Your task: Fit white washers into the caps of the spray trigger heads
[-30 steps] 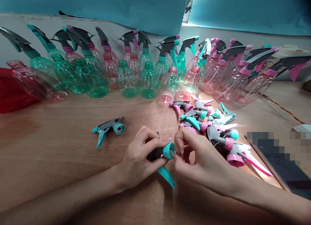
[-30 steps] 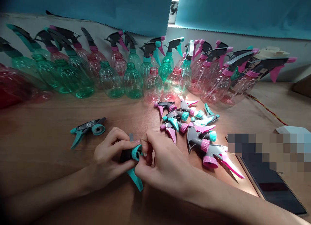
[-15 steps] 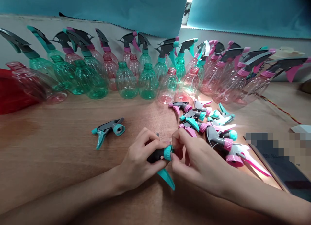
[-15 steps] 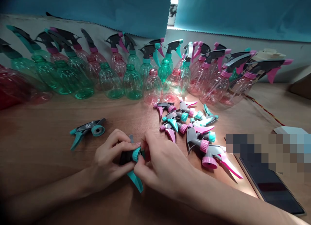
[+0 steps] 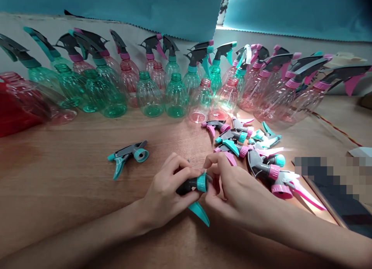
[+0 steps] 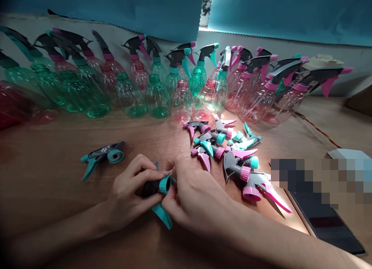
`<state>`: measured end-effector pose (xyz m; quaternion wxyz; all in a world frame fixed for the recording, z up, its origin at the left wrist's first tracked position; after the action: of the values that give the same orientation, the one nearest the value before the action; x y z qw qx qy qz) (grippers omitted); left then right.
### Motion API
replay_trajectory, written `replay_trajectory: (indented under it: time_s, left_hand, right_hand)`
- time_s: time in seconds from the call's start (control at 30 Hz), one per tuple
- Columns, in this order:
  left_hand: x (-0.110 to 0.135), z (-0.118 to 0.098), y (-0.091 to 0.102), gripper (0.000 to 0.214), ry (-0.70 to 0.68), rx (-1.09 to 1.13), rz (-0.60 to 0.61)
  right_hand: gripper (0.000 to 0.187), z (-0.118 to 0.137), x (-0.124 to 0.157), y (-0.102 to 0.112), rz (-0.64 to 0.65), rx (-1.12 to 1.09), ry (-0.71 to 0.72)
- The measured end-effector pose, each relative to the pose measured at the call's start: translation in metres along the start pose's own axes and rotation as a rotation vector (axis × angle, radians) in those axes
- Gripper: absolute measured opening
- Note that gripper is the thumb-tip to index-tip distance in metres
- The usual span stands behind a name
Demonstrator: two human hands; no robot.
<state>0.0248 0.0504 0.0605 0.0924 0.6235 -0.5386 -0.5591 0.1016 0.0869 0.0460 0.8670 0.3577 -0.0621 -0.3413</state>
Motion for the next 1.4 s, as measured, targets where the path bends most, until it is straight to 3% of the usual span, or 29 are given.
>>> replay_trajectory:
  time_s: [0.2,0.4,0.63,0.93,1.13,1.4]
  left_hand:
    - [-0.001,0.007,-0.001,0.022,0.061,0.034,0.011]
    - [0.003,0.020,-0.007,0.023,0.171,0.171,0.041]
    - [0.001,0.023,-0.008,0.020,0.229,0.247,0.065]
    - [0.000,0.019,-0.007,0.026,0.192,0.250,0.041]
    - [0.000,0.019,-0.008,0.028,0.191,0.249,0.047]
    - [0.002,0.022,-0.011,0.025,0.232,0.290,0.059]
  right_hand:
    - [0.021,0.002,0.000,0.007,0.077,-0.032,-0.005]
    - [0.020,0.007,-0.002,0.029,0.042,-0.182,0.007]
    - [0.017,0.010,0.004,0.018,0.167,-0.353,-0.003]
    - [0.018,-0.003,-0.003,0.018,0.078,-0.338,-0.021]
    - [0.016,-0.001,-0.005,0.034,-0.029,-0.306,0.016]
    - [0.032,0.006,0.000,0.033,0.002,-0.366,0.030]
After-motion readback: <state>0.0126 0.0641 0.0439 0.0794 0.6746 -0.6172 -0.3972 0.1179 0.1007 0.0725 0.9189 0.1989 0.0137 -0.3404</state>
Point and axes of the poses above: each hand's wrist, its own x-axis away from the middle knuckle, its own y-axis out of the back of the hand, z = x × y, the point moved 10 cm from there along -x, towards the middle knuckle, and after that the axes turned 12 degrees about -x, right-handed, at the moved point
